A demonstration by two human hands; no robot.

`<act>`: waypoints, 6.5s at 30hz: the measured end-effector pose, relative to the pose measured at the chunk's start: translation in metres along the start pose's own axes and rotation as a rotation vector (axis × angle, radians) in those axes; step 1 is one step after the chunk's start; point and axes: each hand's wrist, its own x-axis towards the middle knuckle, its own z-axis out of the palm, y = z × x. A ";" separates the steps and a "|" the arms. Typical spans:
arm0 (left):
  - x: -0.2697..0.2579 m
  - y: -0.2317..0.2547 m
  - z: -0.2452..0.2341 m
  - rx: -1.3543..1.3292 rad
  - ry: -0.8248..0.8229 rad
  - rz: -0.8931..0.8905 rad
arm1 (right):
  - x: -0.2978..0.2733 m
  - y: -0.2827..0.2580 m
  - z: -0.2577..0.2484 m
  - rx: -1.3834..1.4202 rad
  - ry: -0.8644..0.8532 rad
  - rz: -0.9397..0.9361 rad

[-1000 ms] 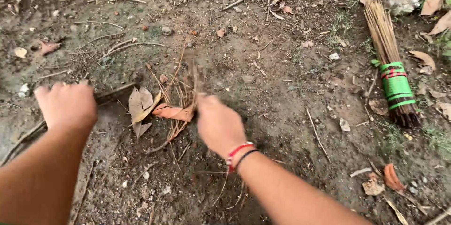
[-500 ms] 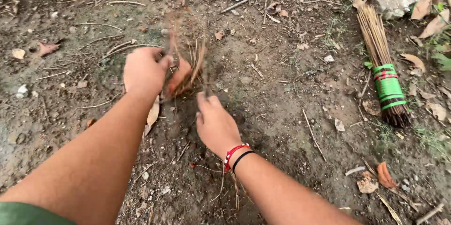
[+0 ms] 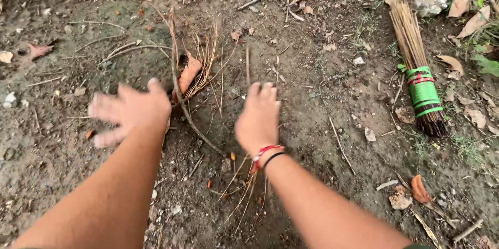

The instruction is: The person is collecting and organizing sticks and twigs from the ground in an outdoor setting.

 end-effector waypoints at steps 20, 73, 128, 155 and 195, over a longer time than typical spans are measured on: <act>0.039 0.022 0.038 -0.503 0.167 -0.304 | 0.038 0.031 0.032 0.051 0.057 -0.140; 0.026 0.030 -0.026 0.282 -0.415 -0.020 | 0.050 0.025 -0.001 0.038 -0.400 0.122; -0.019 0.081 0.025 -0.472 -0.473 0.682 | 0.075 -0.033 -0.031 1.493 -0.468 0.467; 0.102 0.064 -0.019 0.454 0.039 0.893 | 0.042 -0.013 -0.008 0.845 -0.670 0.253; 0.020 0.088 -0.062 -1.001 -0.739 0.238 | 0.083 -0.104 -0.070 1.578 -0.736 0.375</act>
